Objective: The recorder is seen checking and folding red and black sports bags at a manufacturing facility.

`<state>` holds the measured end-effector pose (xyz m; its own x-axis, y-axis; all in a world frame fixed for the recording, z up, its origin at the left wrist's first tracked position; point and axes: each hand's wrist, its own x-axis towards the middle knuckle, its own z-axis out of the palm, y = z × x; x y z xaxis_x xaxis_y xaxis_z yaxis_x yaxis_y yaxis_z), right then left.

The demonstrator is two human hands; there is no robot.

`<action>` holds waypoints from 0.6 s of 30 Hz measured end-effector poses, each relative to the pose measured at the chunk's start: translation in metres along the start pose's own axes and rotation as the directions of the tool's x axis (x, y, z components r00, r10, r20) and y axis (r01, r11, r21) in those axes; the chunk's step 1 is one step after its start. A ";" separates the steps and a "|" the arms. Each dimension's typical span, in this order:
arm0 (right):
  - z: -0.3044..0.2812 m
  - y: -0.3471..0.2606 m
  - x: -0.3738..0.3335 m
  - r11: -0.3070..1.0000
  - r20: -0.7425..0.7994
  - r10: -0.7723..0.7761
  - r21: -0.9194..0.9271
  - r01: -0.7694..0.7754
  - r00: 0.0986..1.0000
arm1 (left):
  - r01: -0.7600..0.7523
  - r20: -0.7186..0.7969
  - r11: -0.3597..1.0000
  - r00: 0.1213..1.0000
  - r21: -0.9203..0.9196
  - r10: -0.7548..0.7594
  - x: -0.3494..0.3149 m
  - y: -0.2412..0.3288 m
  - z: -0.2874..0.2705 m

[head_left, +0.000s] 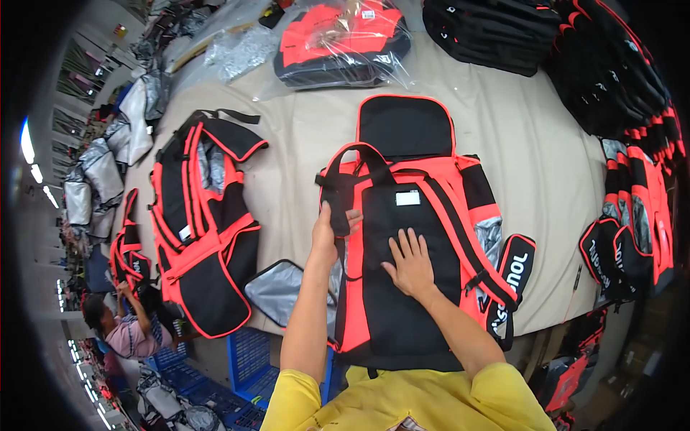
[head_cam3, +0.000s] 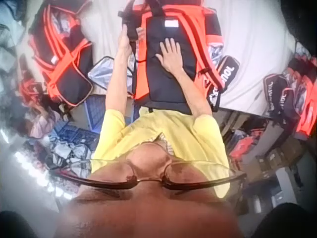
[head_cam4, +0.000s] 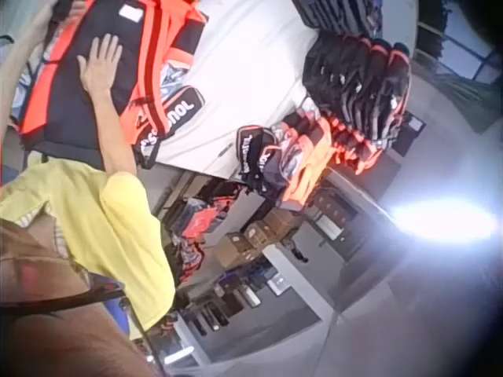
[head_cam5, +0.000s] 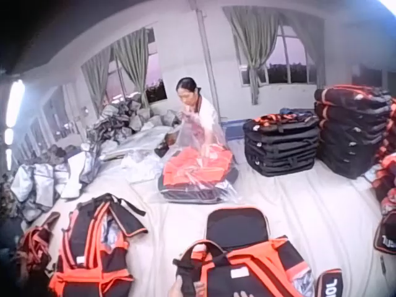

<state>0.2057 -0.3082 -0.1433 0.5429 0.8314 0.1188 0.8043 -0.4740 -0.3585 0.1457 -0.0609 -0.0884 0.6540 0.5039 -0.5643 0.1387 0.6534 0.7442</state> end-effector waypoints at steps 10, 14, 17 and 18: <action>0.023 0.016 0.007 0.997 0.080 0.069 -0.032 -0.066 0.994 | 0.152 0.275 0.758 0.961 -0.635 0.038 0.041 -0.065 -0.040; 0.030 0.016 0.012 0.996 0.103 0.078 -0.044 -0.073 0.992 | 0.170 0.284 0.764 0.959 -0.622 0.018 0.044 -0.055 -0.040; 0.030 0.014 0.015 0.997 0.092 0.065 -0.050 -0.060 0.994 | 0.166 0.292 0.780 0.956 -0.603 0.023 0.046 -0.058 -0.046; 0.030 0.012 0.016 0.997 0.090 0.065 -0.045 -0.061 0.994 | 0.164 0.290 0.776 0.957 -0.609 0.025 0.046 -0.057 -0.045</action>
<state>0.2170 -0.2918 -0.1735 0.5701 0.8215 0.0116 0.7795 -0.5365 -0.3233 0.1344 -0.0494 -0.1732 0.8445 0.3347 -0.4181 -0.2376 0.9338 0.2675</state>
